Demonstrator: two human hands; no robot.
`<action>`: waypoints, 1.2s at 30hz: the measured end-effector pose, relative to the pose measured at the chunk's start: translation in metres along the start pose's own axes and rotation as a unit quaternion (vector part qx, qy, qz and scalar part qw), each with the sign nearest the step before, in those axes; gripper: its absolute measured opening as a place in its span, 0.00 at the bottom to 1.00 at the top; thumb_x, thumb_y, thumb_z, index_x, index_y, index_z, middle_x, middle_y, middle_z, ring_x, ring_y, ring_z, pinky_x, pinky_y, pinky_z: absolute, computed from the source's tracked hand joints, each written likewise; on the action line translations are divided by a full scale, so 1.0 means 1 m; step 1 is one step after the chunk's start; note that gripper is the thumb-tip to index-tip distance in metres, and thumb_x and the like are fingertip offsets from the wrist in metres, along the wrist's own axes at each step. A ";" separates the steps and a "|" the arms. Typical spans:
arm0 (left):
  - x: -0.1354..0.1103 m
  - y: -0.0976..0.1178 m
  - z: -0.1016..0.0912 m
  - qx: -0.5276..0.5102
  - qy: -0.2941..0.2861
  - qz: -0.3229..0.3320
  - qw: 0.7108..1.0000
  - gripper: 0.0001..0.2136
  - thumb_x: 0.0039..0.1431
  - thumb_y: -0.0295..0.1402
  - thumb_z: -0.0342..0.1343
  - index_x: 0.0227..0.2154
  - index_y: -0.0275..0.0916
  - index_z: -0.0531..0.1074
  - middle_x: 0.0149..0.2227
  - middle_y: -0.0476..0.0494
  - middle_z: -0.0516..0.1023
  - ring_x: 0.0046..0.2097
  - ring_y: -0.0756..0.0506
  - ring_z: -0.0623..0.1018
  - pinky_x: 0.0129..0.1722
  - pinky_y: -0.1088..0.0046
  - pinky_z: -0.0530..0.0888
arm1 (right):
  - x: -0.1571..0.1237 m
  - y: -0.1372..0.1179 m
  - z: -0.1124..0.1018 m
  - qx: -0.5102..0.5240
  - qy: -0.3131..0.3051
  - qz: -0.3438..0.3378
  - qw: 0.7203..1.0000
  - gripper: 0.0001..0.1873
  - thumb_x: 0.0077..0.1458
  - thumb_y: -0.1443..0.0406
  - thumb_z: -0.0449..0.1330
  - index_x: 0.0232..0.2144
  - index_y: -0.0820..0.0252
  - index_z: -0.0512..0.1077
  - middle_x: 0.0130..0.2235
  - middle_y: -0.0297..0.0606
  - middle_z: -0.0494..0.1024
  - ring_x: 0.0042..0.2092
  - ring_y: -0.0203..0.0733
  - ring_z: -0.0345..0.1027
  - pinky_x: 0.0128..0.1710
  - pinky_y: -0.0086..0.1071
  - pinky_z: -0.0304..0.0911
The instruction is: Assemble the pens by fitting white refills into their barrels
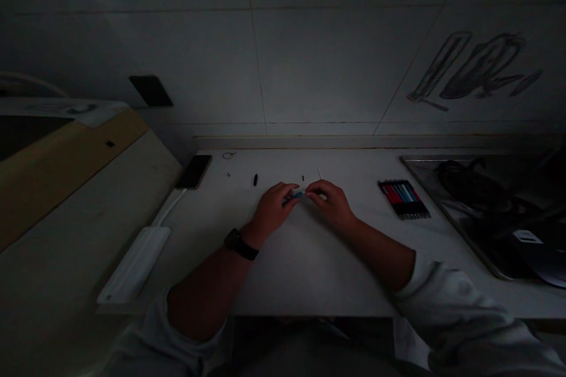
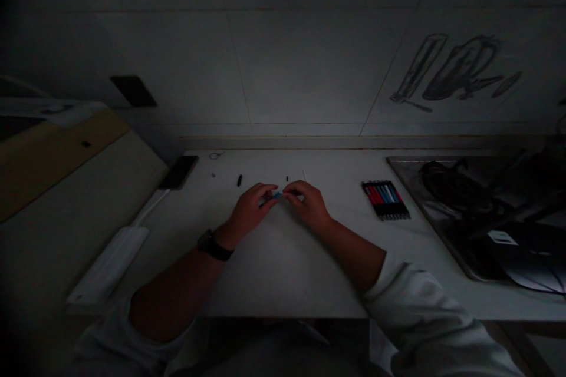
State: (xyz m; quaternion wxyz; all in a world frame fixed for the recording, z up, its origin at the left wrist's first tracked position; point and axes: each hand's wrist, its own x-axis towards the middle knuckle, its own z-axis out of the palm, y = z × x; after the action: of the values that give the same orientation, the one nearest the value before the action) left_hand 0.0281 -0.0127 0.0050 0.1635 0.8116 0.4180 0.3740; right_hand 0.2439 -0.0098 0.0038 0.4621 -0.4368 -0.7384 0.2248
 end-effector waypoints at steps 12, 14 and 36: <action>0.000 -0.005 0.004 -0.025 0.022 0.016 0.999 0.15 0.65 0.30 0.64 0.53 0.43 0.74 0.41 0.45 0.79 0.42 0.45 0.79 0.45 0.64 0.77 | -0.001 0.002 0.001 -0.008 0.003 -0.041 0.999 0.07 0.65 0.59 0.64 0.37 0.54 0.79 0.36 0.38 0.81 0.39 0.41 0.75 0.42 0.35 0.70; 0.000 -0.004 0.004 -0.024 0.020 0.025 0.999 0.15 0.64 0.29 0.65 0.53 0.42 0.74 0.41 0.45 0.79 0.42 0.44 0.79 0.46 0.63 0.77 | -0.001 0.002 0.001 -0.005 -0.007 -0.051 0.999 0.07 0.65 0.59 0.64 0.38 0.53 0.80 0.37 0.38 0.81 0.39 0.41 0.75 0.41 0.35 0.70; -0.001 -0.003 0.002 -0.126 0.096 -0.013 0.987 0.26 0.66 0.36 0.62 0.64 0.44 0.63 0.48 0.41 0.77 0.42 0.47 0.78 0.48 0.65 0.76 | 0.004 0.007 -0.011 0.042 0.026 0.011 0.999 0.10 0.62 0.56 0.64 0.41 0.55 0.78 0.40 0.40 0.80 0.39 0.41 0.74 0.40 0.35 0.71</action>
State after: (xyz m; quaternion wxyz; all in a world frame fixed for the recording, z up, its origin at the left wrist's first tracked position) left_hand 0.0273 -0.0113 0.0012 0.2284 0.7392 0.3923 0.4975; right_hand 0.2559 -0.0037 0.0053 0.4970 -0.4304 -0.7111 0.2492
